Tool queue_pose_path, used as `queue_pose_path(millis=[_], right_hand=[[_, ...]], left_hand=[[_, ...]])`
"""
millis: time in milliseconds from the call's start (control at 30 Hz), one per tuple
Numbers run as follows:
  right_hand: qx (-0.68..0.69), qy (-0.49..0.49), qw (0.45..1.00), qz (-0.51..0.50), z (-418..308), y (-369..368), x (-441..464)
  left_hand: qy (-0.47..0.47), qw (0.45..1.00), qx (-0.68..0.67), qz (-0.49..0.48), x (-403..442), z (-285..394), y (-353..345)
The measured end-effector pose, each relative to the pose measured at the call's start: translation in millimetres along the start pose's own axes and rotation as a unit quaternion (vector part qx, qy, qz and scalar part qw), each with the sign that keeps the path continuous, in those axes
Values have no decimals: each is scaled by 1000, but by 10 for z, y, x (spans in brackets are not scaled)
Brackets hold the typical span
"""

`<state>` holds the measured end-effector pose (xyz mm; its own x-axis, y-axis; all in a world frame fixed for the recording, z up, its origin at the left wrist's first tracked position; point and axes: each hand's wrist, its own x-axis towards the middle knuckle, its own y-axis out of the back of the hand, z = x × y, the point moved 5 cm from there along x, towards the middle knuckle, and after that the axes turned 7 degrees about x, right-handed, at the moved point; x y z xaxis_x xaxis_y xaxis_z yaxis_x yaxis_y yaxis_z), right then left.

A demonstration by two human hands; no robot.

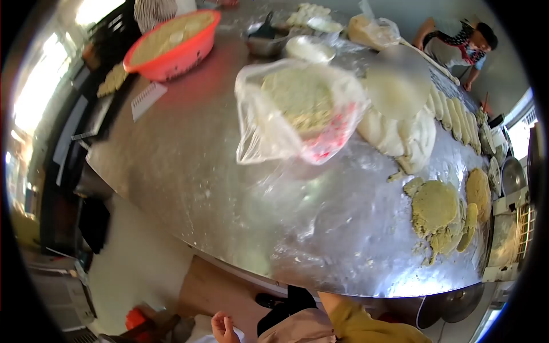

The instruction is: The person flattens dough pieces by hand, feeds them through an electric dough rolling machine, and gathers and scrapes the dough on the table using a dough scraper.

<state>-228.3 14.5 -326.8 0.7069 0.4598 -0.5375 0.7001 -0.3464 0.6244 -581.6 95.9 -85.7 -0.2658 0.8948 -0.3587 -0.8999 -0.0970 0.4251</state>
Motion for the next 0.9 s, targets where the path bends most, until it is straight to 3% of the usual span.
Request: queue_pose_path(millis=[100, 167, 233, 300, 333, 400, 467, 567, 700, 833, 900], right_hand=[[-57, 196, 979, -21, -110, 379, -536], [-10, 167, 986, -18, -23, 922, -896], [108, 18, 994, -22, 41, 1550, -1246], [57, 50, 997, 17, 292, 1972, -1331], [27, 59, 997, 36, 380, 2139, -1401], [109, -16, 989, 101, 365, 2527, -1533], [246, -45, 949, 193, 152, 2889, -1725], [372, 0, 869, 326, -118, 3265, -1912], [370, 52, 805, 460, -520, 3819, -1624], [145, 17, 839, 525, -622, 3935, -1143], [150, 60, 865, 474, -683, 3952, -1038]], left_hand=[[-128, 992, 20, -4, 139, 891, -202], [-171, 985, 1, -34, 150, 1527, -485], [-212, 973, 0, -91, 161, 1950, -826], [-245, 954, 19, -170, 185, 2178, -1212], [-294, 933, 87, -189, 137, 2330, -1430], [-389, 867, 214, -225, -51, 2549, -1869], [-407, 814, 301, -285, -327, 2609, -2280], [-412, 719, 436, -352, -692, 2592, -2813], [-475, 607, 496, -399, -1077, 2541, -3239], [-561, 527, 500, -396, -1272, 2547, -3483], [-610, 507, 481, -374, -1289, 2471, -3579]])
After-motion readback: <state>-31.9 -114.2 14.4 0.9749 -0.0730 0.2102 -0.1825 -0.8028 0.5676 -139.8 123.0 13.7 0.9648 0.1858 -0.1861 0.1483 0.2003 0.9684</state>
